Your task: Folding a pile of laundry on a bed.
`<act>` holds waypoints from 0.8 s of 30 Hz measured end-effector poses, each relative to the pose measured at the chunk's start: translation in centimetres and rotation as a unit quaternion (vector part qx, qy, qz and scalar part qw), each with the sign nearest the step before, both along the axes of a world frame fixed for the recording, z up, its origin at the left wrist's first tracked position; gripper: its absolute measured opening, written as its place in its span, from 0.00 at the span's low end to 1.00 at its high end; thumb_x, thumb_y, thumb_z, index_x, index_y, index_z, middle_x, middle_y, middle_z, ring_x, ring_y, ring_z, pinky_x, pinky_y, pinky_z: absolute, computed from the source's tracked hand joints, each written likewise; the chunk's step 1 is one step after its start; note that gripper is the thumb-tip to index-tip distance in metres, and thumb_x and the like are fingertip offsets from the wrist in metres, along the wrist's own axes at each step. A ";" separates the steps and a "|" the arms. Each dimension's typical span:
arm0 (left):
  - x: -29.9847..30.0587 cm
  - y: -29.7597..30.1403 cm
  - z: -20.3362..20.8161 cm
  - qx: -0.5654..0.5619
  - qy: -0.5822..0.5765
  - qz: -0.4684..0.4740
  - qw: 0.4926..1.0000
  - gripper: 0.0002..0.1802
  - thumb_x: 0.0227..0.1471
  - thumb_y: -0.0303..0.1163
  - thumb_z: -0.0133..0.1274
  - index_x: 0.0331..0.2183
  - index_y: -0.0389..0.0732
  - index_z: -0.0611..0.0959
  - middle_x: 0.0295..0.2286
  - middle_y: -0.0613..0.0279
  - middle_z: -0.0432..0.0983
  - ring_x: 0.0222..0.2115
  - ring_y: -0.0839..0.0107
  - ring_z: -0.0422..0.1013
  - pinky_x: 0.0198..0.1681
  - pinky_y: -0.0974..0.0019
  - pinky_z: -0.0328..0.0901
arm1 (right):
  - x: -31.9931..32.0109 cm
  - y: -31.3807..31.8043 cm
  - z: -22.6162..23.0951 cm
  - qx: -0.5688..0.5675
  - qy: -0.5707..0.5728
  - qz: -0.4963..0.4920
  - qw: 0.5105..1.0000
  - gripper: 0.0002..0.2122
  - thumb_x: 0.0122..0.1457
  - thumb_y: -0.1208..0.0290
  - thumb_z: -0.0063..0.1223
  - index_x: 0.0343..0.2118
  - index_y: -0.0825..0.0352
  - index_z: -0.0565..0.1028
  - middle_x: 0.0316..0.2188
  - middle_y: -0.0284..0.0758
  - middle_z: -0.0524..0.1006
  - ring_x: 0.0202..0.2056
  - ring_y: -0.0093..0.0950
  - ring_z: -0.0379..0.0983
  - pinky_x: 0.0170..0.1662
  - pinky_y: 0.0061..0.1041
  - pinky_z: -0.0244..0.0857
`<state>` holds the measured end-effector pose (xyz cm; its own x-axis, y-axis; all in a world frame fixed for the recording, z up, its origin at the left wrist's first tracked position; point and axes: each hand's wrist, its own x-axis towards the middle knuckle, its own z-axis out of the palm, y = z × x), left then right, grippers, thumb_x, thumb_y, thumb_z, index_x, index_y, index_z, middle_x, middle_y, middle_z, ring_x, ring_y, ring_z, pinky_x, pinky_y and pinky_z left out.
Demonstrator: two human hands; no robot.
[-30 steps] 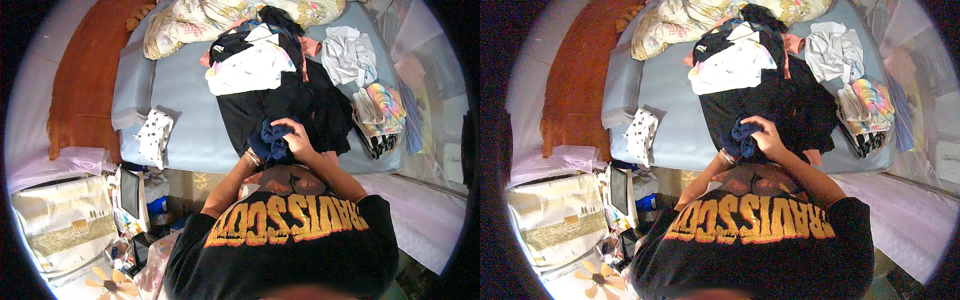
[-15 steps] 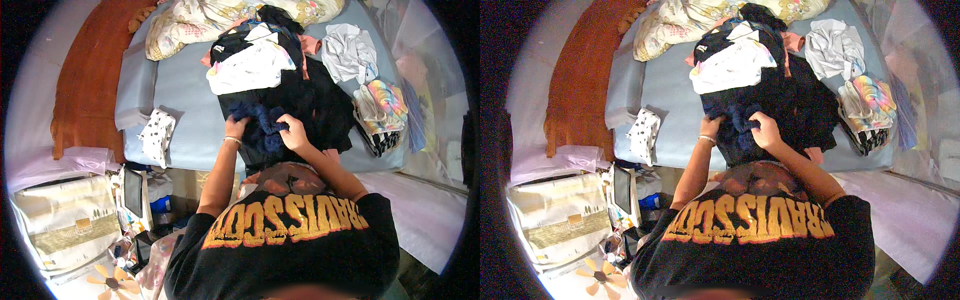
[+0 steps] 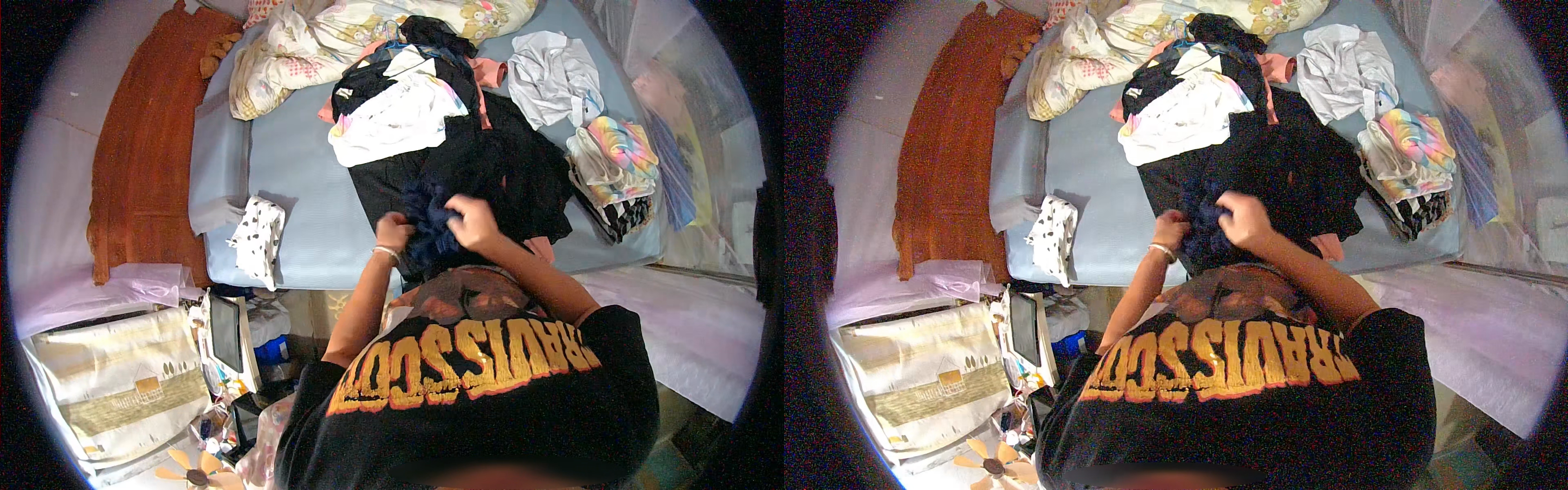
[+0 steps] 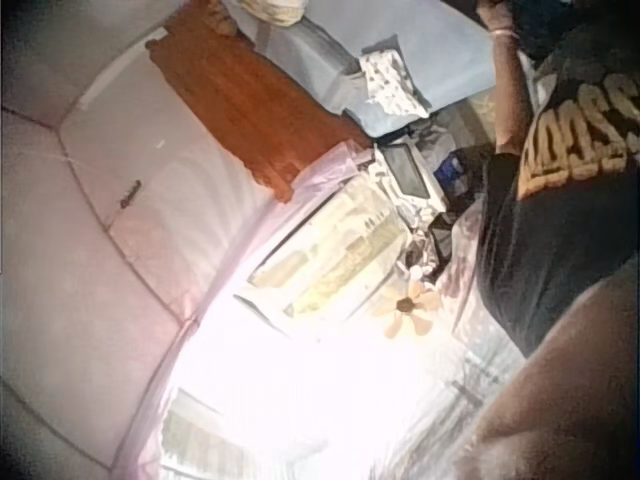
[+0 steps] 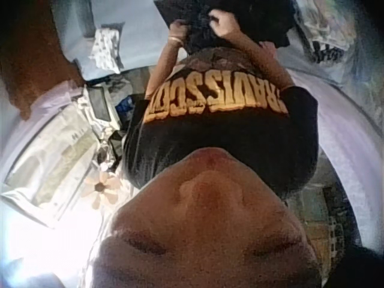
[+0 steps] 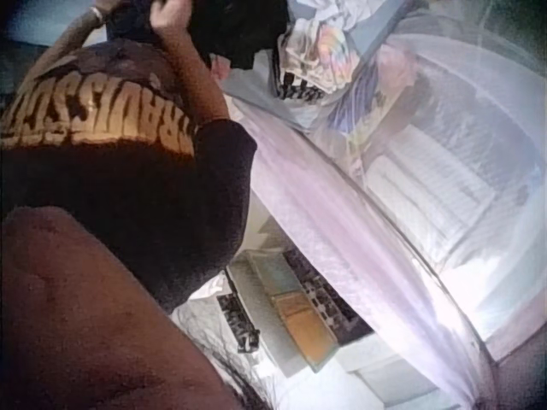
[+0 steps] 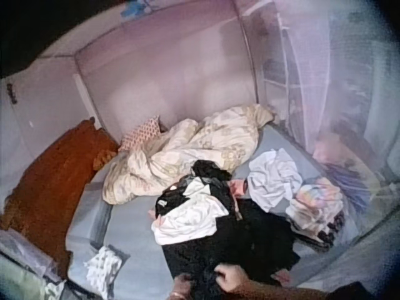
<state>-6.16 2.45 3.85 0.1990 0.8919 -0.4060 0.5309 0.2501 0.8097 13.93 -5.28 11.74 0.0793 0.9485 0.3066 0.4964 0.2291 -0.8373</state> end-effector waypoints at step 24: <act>-12.0 -1.9 2.7 -0.033 0.323 -0.561 0.761 0.25 0.38 0.42 0.53 0.37 0.35 0.74 0.31 0.44 0.71 0.36 0.51 0.66 0.40 0.55 0.60 | 7.4 -4.1 5.4 -0.425 -0.456 0.255 0.739 0.13 0.39 0.75 0.45 0.31 0.64 0.74 0.32 0.41 0.73 0.38 0.38 0.68 0.41 0.35 0.62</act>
